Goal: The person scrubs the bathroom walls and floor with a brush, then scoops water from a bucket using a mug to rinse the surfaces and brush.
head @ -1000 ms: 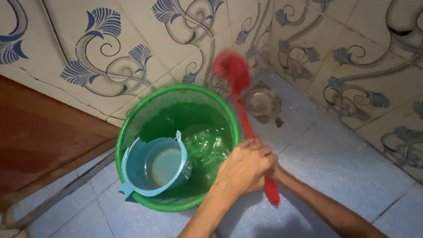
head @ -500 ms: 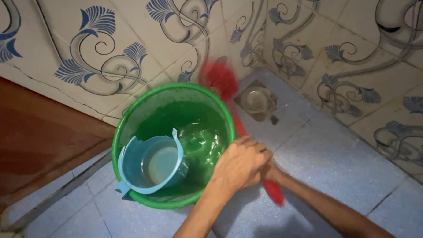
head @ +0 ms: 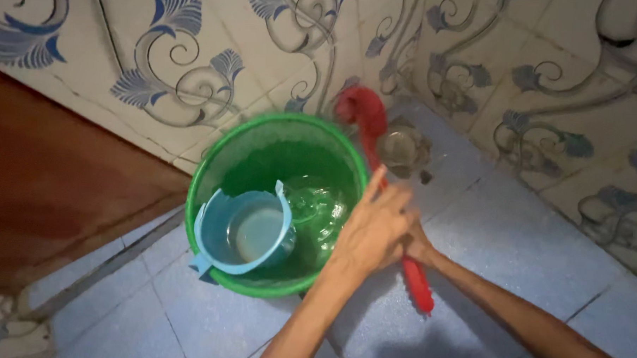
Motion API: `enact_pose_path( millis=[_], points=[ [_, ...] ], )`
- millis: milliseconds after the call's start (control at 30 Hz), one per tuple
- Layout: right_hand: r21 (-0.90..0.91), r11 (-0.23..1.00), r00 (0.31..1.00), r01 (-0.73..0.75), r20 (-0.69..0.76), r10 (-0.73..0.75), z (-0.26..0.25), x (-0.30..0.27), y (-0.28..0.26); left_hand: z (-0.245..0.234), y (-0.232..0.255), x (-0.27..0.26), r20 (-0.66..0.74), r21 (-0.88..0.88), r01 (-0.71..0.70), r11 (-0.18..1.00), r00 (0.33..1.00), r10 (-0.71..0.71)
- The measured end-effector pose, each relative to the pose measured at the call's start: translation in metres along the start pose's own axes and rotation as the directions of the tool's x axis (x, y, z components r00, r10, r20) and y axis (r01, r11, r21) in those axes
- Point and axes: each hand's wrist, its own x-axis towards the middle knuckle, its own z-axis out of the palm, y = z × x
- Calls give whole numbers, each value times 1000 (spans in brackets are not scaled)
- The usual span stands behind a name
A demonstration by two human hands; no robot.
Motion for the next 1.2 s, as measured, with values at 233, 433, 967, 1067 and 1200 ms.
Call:
enact_pose_path(
  millis=[233, 433, 967, 1067, 1200],
  points=[
    [-87, 898, 902, -431, -80, 425, -50, -6, -126, -12, 0, -9, -205, -183, 209, 961, 948, -245],
    [-66, 895, 898, -440, -52, 438, -69, -22, -134, -15, -18, -36, -78, -429, 201, 881, 963, -258],
    [408, 635, 739, -656, 179, 649, -58, -34, -141, -72, 37, -132, -121, -125, 271, 954, 951, -286],
    [622, 497, 738, -605, 204, 644, -36, -27, -155, -91, 45, -172, -134, -175, 359, 917, 914, -383],
    [778, 359, 729, -515, 178, 661, -3, -1, -199, -107, 39, -183, -93, -91, 378, 921, 918, -386]
  ],
)
